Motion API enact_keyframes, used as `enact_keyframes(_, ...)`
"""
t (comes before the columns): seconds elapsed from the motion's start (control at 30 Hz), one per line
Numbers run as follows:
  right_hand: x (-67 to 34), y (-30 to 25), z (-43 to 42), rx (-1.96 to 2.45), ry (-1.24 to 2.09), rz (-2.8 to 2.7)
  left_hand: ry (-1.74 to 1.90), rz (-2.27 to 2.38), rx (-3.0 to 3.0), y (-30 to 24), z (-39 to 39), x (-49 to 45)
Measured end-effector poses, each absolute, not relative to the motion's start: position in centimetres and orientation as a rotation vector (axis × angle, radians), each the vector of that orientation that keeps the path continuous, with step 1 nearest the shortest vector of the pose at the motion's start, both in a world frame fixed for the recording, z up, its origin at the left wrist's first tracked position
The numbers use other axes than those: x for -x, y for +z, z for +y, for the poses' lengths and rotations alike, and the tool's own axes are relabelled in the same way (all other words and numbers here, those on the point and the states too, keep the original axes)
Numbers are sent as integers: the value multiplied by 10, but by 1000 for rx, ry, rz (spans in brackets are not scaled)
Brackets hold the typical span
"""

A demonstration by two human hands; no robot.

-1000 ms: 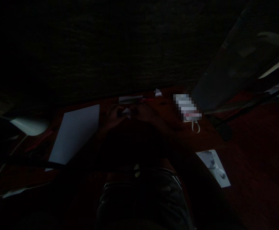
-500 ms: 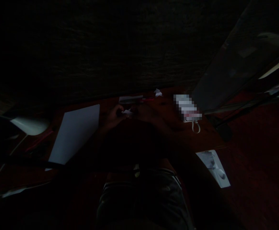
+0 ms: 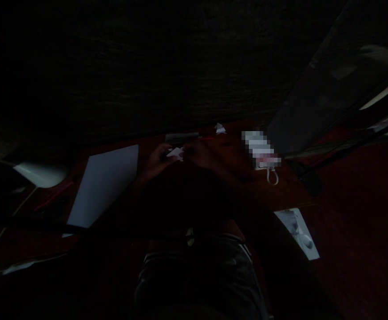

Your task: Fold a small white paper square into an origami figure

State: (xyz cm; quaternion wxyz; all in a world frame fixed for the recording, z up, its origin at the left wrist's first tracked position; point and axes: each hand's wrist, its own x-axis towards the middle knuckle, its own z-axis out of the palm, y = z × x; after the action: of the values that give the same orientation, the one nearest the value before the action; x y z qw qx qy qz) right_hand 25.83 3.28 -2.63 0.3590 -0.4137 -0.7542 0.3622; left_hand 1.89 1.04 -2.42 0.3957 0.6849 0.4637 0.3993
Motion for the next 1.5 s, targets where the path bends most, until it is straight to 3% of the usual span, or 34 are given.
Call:
enact_keyframes(0.23,-255,-19,29,948,1142,-1762,869,1288,-1606,-20,6,-17)
enact_keyframes(0.8,-258,-2,13,1002,1340,-1695,998,1215,-1505,-23,9,-14)
enact_keyframes(1.5,-256,-6,16,958,1215,-1849,976,1128,-1377,-22,9,-16)
